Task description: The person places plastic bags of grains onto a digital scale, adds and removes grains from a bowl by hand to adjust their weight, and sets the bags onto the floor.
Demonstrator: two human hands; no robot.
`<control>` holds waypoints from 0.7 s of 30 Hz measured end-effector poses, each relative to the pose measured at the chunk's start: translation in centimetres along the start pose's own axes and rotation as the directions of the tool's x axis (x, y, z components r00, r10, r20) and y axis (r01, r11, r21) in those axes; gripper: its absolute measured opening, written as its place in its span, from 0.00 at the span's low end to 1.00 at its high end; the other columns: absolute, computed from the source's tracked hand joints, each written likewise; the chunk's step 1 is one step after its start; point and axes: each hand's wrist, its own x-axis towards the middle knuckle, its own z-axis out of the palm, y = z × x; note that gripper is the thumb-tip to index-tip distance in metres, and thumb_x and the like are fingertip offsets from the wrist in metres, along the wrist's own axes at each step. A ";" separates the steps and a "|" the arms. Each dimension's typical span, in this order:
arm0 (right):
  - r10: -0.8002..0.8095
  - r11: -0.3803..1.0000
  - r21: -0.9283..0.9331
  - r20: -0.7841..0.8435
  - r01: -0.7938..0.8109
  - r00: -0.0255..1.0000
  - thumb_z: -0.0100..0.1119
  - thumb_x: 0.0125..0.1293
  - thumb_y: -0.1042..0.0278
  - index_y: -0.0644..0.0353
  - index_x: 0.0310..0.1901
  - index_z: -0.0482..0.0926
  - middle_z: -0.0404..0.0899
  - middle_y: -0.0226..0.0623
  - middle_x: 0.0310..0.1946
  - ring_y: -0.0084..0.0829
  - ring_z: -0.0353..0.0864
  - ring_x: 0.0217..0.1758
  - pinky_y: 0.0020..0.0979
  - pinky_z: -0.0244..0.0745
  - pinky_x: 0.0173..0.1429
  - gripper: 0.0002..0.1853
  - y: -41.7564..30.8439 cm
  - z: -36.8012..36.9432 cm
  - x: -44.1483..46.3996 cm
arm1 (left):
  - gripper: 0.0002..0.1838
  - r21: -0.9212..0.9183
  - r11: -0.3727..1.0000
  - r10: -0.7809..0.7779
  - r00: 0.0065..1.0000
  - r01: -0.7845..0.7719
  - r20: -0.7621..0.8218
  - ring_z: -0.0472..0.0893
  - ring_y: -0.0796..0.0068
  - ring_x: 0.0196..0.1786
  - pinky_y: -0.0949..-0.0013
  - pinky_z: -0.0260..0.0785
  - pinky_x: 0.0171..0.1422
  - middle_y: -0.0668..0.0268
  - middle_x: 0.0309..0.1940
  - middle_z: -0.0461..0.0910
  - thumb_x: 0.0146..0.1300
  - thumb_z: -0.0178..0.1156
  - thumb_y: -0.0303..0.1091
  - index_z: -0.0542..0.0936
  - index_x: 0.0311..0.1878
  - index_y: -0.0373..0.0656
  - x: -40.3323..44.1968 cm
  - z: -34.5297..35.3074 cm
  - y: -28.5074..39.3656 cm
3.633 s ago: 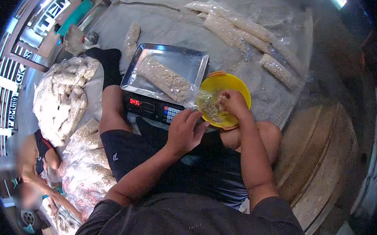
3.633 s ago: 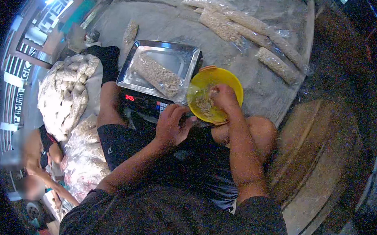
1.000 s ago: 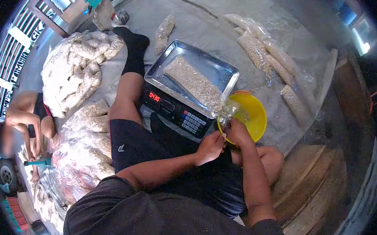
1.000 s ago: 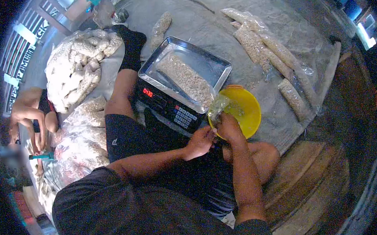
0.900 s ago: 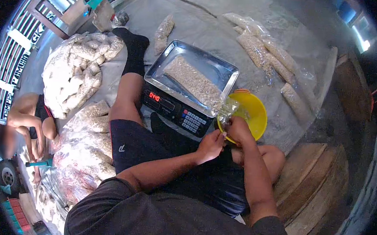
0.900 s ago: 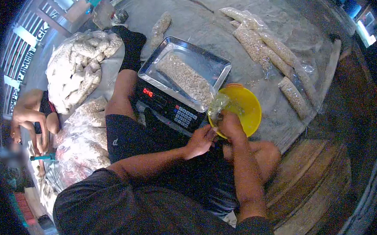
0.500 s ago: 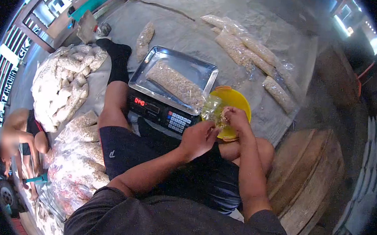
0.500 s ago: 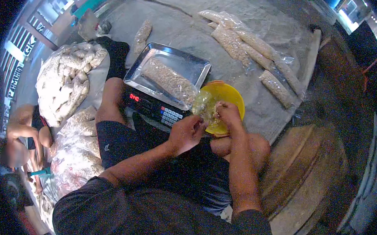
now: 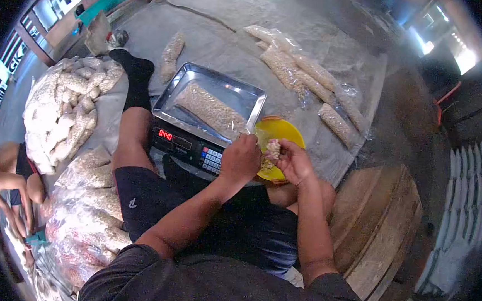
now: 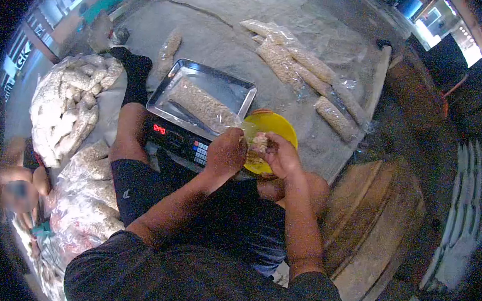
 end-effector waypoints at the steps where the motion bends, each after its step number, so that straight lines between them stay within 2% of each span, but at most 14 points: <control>1: 0.003 1.000 -0.011 -0.014 -0.003 1.000 0.51 0.76 0.61 0.66 0.55 0.77 0.83 0.41 0.51 0.37 0.84 0.51 0.39 0.83 0.54 0.17 0.4 0.6 0.3 | 0.06 -0.015 1.000 -0.027 0.999 0.027 0.020 0.82 0.43 0.38 0.46 0.73 0.42 0.50 0.33 0.80 0.63 0.60 0.30 0.75 0.42 0.41 0.1 -0.2 0.0; 3: 0.011 0.999 -0.040 -0.035 -0.012 0.999 0.51 0.76 0.61 0.67 0.55 0.78 0.82 0.41 0.51 0.37 0.83 0.51 0.40 0.83 0.55 0.17 0.9 2.2 1.0 | 0.05 -0.035 0.999 -0.037 0.999 0.039 0.031 0.82 0.43 0.37 0.45 0.73 0.41 0.51 0.32 0.80 0.65 0.59 0.30 0.76 0.41 0.42 0.2 -0.3 -0.3; 4: 0.017 0.996 -0.089 -0.048 -0.021 0.999 0.54 0.74 0.62 0.65 0.55 0.78 0.82 0.41 0.50 0.37 0.82 0.52 0.40 0.81 0.58 0.16 0.7 3.6 1.2 | 0.04 -0.046 0.998 -0.044 0.998 0.046 0.033 0.82 0.42 0.36 0.45 0.73 0.40 0.51 0.31 0.80 0.65 0.58 0.30 0.76 0.41 0.42 0.3 -0.4 -0.4; 7: 0.017 0.974 -0.221 -0.148 -0.050 0.989 0.55 0.72 0.62 0.61 0.53 0.79 0.82 0.38 0.51 0.36 0.82 0.52 0.41 0.78 0.56 0.15 0.5 4.5 3.6 | 0.05 -0.109 0.990 -0.092 0.996 0.089 -0.016 0.82 0.44 0.35 0.46 0.74 0.38 0.51 0.30 0.79 0.68 0.56 0.32 0.74 0.38 0.42 0.6 -1.1 -1.0; 10: 0.090 0.939 -0.323 -0.092 -0.115 0.992 0.54 0.72 0.61 0.60 0.51 0.79 0.82 0.41 0.52 0.35 0.81 0.52 0.40 0.75 0.54 0.14 -0.6 7.6 4.0 | 0.06 -0.255 0.962 -0.127 0.986 0.095 -0.111 0.82 0.40 0.39 0.44 0.73 0.42 0.49 0.33 0.81 0.67 0.58 0.31 0.76 0.43 0.40 0.9 -1.4 -2.6; 11: -0.091 0.657 -0.749 0.041 0.091 0.995 0.53 0.73 0.60 0.60 0.49 0.80 0.82 0.43 0.50 0.36 0.81 0.49 0.40 0.75 0.52 0.14 -1.0 8.2 4.0 | 0.07 -0.269 0.955 -0.157 0.984 0.129 -0.087 0.82 0.40 0.39 0.44 0.74 0.43 0.48 0.33 0.82 0.68 0.58 0.32 0.77 0.44 0.40 0.7 -1.7 -2.9; 12: -0.180 0.175 -0.944 0.249 0.280 0.952 0.53 0.73 0.58 0.61 0.47 0.80 0.82 0.44 0.47 0.37 0.81 0.47 0.39 0.75 0.50 0.14 -1.7 8.5 4.1 | 0.07 -0.282 0.947 -0.181 0.981 0.156 -0.065 0.82 0.40 0.40 0.45 0.74 0.43 0.48 0.34 0.82 0.68 0.58 0.32 0.77 0.45 0.40 0.9 -2.4 -2.8; 14: -0.235 -0.123 -0.953 0.298 0.276 0.925 0.53 0.74 0.58 0.62 0.43 0.80 0.83 0.42 0.42 0.34 0.82 0.42 0.37 0.76 0.47 0.14 -2.0 9.1 3.8 | 0.07 -0.299 0.942 -0.173 0.984 0.150 -0.052 0.82 0.41 0.39 0.45 0.74 0.42 0.48 0.34 0.82 0.68 0.58 0.33 0.77 0.44 0.40 1.2 -2.9 -2.9; 15: -0.278 0.124 -0.980 0.117 0.157 0.953 0.55 0.75 0.59 0.62 0.41 0.80 0.84 0.39 0.40 0.30 0.82 0.41 0.34 0.77 0.45 0.14 -1.5 9.4 3.5 | 0.06 -0.302 0.945 -0.151 0.986 0.124 -0.069 0.82 0.42 0.38 0.46 0.74 0.41 0.48 0.33 0.82 0.68 0.58 0.32 0.77 0.42 0.40 1.1 -3.0 -3.0; 17: -0.389 0.294 -0.954 -0.060 0.062 0.919 0.56 0.75 0.58 0.64 0.38 0.80 0.84 0.36 0.36 0.25 0.82 0.38 0.32 0.79 0.43 0.16 -1.3 10.6 1.9 | 0.06 -0.305 0.946 -0.137 0.987 0.105 -0.085 0.82 0.43 0.37 0.46 0.74 0.39 0.48 0.33 0.82 0.68 0.58 0.33 0.77 0.42 0.40 1.1 -2.8 -3.2; 19: -0.602 0.141 -0.987 -0.025 0.076 0.798 0.57 0.74 0.55 0.67 0.38 0.80 0.85 0.38 0.33 0.25 0.83 0.35 0.33 0.79 0.41 0.19 -1.6 12.5 -1.2 | 0.08 -0.308 0.945 -0.141 0.987 0.112 -0.074 0.83 0.44 0.38 0.47 0.75 0.40 0.48 0.33 0.82 0.67 0.59 0.33 0.78 0.44 0.40 1.1 -2.6 -3.4; 21: -0.757 0.264 -0.946 -0.084 0.187 0.648 0.58 0.73 0.54 0.67 0.39 0.82 0.85 0.40 0.31 0.30 0.85 0.35 0.34 0.80 0.43 0.20 0.3 9.6 -1.1 | 0.09 -0.343 0.922 -0.185 0.983 0.180 0.019 0.84 0.45 0.39 0.47 0.75 0.41 0.49 0.33 0.83 0.67 0.59 0.33 0.78 0.46 0.40 1.0 -2.8 -2.9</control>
